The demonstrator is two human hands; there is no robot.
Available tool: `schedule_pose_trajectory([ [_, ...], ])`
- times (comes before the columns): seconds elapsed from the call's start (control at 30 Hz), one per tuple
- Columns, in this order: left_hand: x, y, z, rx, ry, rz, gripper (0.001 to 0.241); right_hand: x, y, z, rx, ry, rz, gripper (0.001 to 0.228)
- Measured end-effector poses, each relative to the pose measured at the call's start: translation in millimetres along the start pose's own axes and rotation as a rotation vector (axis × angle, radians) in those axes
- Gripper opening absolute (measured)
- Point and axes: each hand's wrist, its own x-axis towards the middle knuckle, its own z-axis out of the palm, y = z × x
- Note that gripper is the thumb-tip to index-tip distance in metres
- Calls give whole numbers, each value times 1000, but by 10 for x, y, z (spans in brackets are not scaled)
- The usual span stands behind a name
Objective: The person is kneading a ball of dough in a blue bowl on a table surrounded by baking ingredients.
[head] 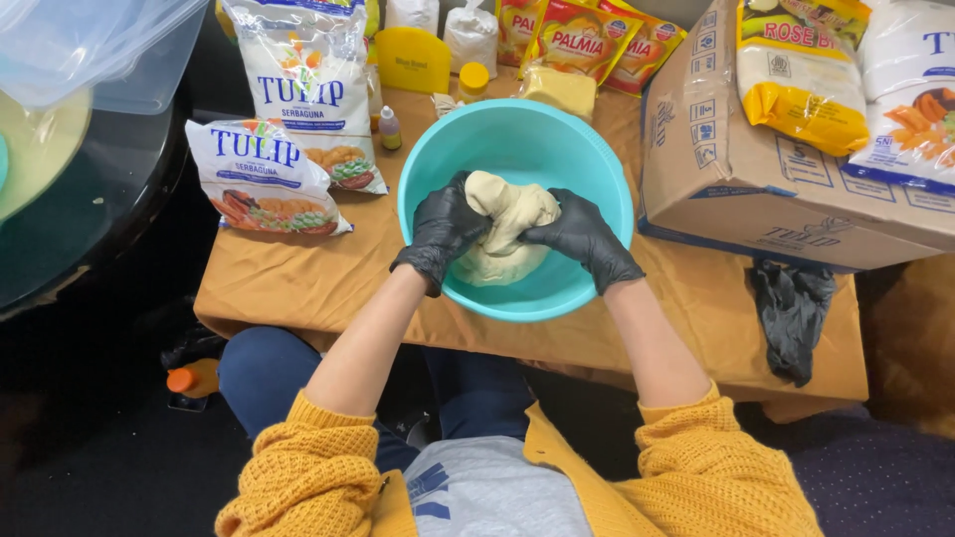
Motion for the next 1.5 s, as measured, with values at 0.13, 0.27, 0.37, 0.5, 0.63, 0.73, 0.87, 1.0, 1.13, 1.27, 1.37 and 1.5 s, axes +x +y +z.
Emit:
schedule_pose_trajectory([
  [0.13, -220, 145, 33, 70, 225, 133, 62, -108, -8, -15, 27, 65, -121, 97],
  [0.27, -74, -89, 200, 228, 400, 450, 63, 137, 213, 8, 135, 109, -180, 77],
  [0.37, 143, -216, 281, 378, 570, 628, 76, -48, -4, -15, 117, 126, -157, 78],
  [0.5, 279, -197, 424, 184, 518, 572, 35, 79, 55, 73, 12, 14, -209, 85],
  [0.63, 210, -48, 542, 422, 591, 610, 49, 105, 168, -37, 323, 338, -544, 52],
  [0.73, -183, 144, 271, 301, 238, 422, 73, -138, 9, 22, 375, 320, -620, 17],
  [0.87, -582, 240, -263, 0, -175, 355, 106, 27, 175, 94, 296, 204, -595, 14],
  [1.0, -468, 10, -292, -393, -136, 271, 100, -195, 45, 104, 126, 58, -445, 17],
  [1.13, -72, -145, -39, 88, -3, 240, 130, -545, -207, 104, -199, 133, -359, 87],
  [1.27, -179, -5, 69, 343, -107, 198, 151, -699, -389, 81, -523, 109, -369, 136],
  [1.37, -129, 53, 313, 514, -160, 188, 158, -288, -223, 190, -589, -78, -420, 160],
  [1.5, -60, 137, 327, 469, -157, 86, 164, -131, -330, 266, -753, -65, -469, 155],
])
